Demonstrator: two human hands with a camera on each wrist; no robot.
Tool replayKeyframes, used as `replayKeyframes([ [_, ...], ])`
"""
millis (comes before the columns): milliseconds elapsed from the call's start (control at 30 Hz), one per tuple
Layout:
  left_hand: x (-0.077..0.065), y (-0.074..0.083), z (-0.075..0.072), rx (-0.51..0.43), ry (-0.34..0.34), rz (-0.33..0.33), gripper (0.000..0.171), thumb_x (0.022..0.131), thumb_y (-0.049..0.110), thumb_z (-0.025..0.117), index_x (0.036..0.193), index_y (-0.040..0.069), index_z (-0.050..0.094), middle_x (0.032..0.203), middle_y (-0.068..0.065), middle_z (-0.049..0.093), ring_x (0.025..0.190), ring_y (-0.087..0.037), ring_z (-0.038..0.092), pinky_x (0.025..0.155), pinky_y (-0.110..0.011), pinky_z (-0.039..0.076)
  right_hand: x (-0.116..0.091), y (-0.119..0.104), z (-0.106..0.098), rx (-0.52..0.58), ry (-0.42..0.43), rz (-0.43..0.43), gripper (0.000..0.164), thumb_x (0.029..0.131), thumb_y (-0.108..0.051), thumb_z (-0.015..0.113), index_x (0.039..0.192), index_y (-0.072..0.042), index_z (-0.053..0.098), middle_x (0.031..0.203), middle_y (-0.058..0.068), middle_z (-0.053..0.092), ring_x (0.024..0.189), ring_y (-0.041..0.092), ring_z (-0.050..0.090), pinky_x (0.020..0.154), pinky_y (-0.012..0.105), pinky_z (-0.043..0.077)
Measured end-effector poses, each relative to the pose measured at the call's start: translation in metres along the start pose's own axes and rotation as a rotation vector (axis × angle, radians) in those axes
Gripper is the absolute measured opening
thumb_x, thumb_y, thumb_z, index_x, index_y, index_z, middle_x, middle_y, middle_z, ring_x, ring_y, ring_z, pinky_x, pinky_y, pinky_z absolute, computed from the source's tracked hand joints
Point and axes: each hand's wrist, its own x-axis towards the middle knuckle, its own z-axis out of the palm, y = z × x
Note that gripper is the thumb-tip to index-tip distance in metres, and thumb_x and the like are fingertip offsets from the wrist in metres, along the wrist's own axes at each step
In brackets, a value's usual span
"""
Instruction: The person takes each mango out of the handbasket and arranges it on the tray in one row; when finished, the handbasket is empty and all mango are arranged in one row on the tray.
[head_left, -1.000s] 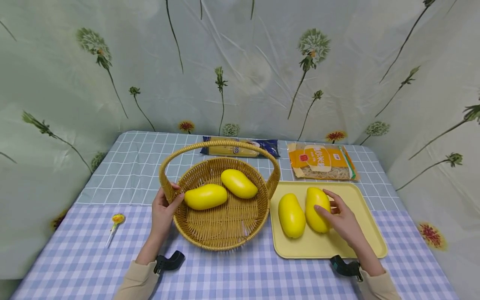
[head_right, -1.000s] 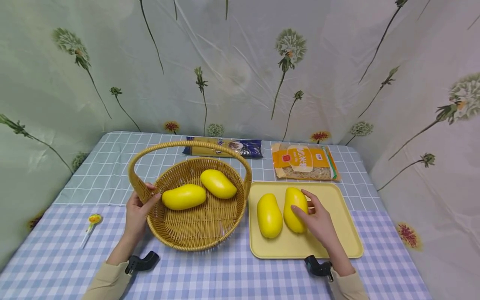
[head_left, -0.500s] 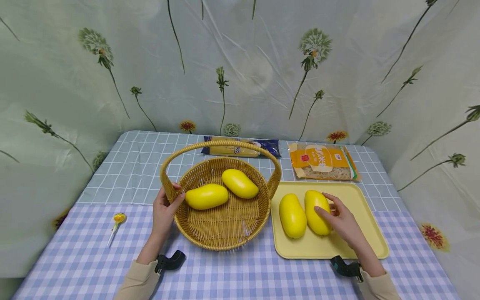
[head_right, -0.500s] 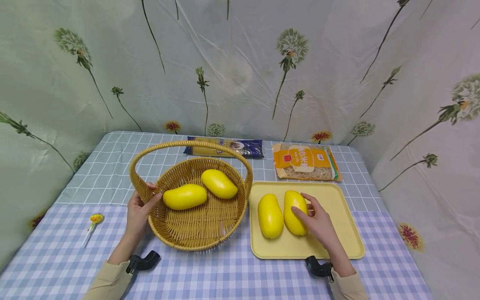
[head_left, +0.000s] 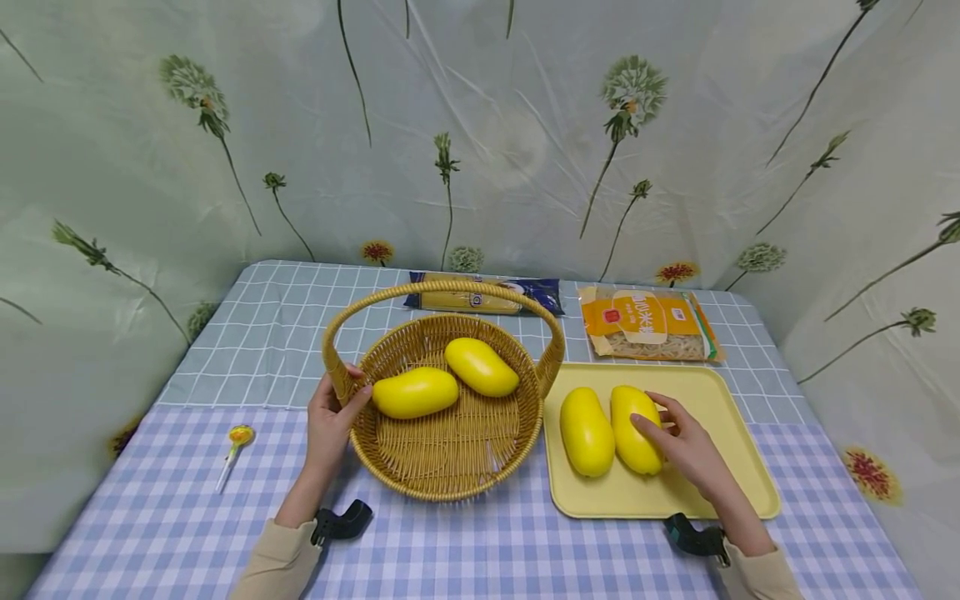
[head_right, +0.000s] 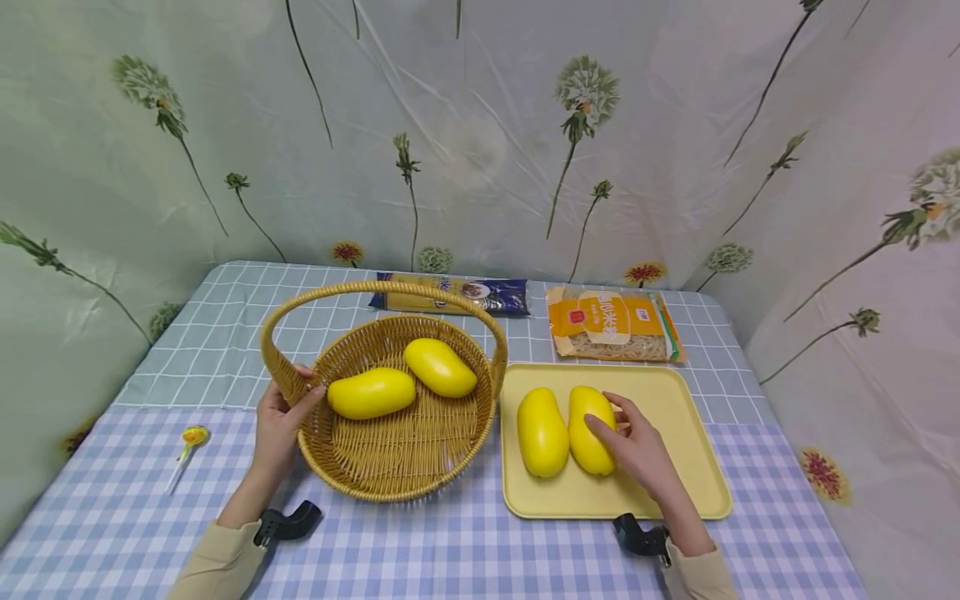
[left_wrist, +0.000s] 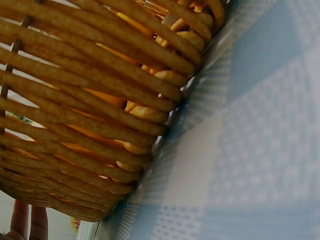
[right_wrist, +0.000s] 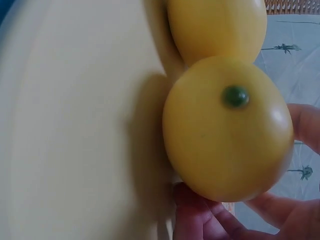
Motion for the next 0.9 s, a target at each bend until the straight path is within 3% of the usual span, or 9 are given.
replayKeyframes([
  [200,0.0002,0.0001,0.0003,-0.001,0.0,0.001,0.024,0.087,-0.016,0.056,0.108,-0.017,0.047,0.101,-0.01,0.055,0.096,-0.017,0.051,0.083,-0.023,0.041,0.0009,0.002,0.0001,-0.013,-0.015,0.015,0.077,0.09,-0.054,0.055,0.144,-0.003,0.032,0.124,0.024,0.041,0.099,0.033,0.045,0.072,0.034,0.042],
  [567,-0.0001,0.0008,0.0008,0.002,0.008,0.0,0.023,0.086,-0.016,0.056,0.108,-0.017,0.047,0.101,-0.015,0.054,0.096,-0.018,0.051,0.082,-0.023,0.041,-0.0022,0.0032,-0.0021,-0.026,-0.029,-0.007,0.075,0.094,-0.051,0.051,0.145,-0.002,0.027,0.125,0.027,0.04,0.099,0.034,0.046,0.07,0.034,0.043],
  [900,-0.0004,0.0013,0.0007,0.007,0.013,-0.02,0.024,0.087,-0.015,0.057,0.109,-0.017,0.047,0.101,-0.012,0.054,0.096,-0.019,0.051,0.082,-0.023,0.041,-0.0087,0.0073,-0.0083,-0.035,0.033,-0.07,0.073,0.095,-0.049,0.051,0.145,-0.001,0.028,0.126,0.026,0.045,0.102,0.036,0.048,0.069,0.034,0.047],
])
